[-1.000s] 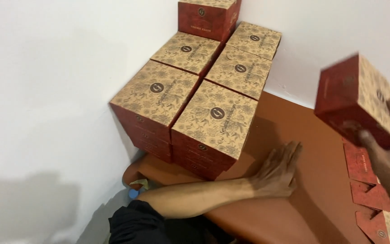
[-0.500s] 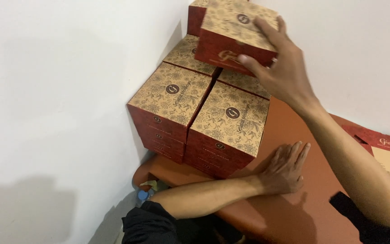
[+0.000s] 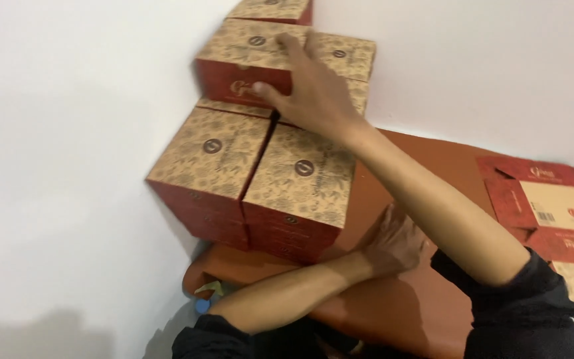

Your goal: The person folds flat cardboard pieces into small rectangular boxes, tucks flaps to secure the shape, and stacks the finished boxes on a table. The person repeats this process for multiple units.

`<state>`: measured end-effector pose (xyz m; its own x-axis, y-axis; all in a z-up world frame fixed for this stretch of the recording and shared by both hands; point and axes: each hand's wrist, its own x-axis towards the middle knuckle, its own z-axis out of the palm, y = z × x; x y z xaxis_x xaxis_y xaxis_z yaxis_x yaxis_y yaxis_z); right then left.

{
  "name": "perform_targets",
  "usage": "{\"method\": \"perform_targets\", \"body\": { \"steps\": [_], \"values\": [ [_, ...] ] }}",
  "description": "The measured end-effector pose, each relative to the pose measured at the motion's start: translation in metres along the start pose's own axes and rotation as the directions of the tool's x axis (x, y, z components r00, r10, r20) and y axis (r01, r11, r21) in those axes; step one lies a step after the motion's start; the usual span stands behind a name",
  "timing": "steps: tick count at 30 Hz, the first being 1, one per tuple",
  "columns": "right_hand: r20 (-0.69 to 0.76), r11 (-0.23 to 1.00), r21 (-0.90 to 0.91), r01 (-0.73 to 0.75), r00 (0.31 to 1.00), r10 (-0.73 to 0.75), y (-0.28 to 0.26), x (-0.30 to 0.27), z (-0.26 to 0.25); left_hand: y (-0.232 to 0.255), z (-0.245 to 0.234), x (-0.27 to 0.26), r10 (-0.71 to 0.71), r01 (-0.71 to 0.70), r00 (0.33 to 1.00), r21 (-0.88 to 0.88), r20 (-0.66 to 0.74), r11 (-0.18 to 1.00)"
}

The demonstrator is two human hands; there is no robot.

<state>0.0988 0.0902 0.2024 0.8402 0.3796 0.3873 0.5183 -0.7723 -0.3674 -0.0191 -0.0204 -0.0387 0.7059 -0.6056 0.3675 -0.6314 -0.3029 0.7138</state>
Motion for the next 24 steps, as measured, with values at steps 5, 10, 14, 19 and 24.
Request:
{"method": "perform_targets", "body": {
  "steps": [5, 10, 14, 19, 24],
  "values": [
    [0.023, 0.999, 0.041, 0.022, 0.999, -0.023, 0.015, -0.011, -0.014, 0.024, -0.032, -0.006, 0.017, -0.019, 0.999, 0.045, 0.031, 0.999],
    [0.021, 0.988, 0.093, 0.122, 0.992, -0.124, 0.044, -0.050, -0.067, -0.005, -0.003, -0.004, 0.021, -0.030, 0.998, 0.158, 0.060, 0.987],
    [-0.032, 0.975, -0.142, 0.173, 0.983, -0.179, 0.101, -0.104, -0.127, 0.002, -0.009, 0.000, -0.018, -0.001, 0.997, 0.246, 0.074, 0.969],
    [0.086, 0.813, -0.478, -0.332, 0.903, 0.420, 0.215, -0.197, -0.160, -0.005, -0.001, -0.003, 0.031, -0.041, 0.997, 0.140, 0.071, 0.989],
    [0.231, 0.366, -0.708, -0.604, 0.292, 0.928, 0.306, -0.307, -0.160, -0.003, -0.006, 0.001, 0.115, -0.109, 0.993, 0.382, 0.007, 0.918]
  ]
}}
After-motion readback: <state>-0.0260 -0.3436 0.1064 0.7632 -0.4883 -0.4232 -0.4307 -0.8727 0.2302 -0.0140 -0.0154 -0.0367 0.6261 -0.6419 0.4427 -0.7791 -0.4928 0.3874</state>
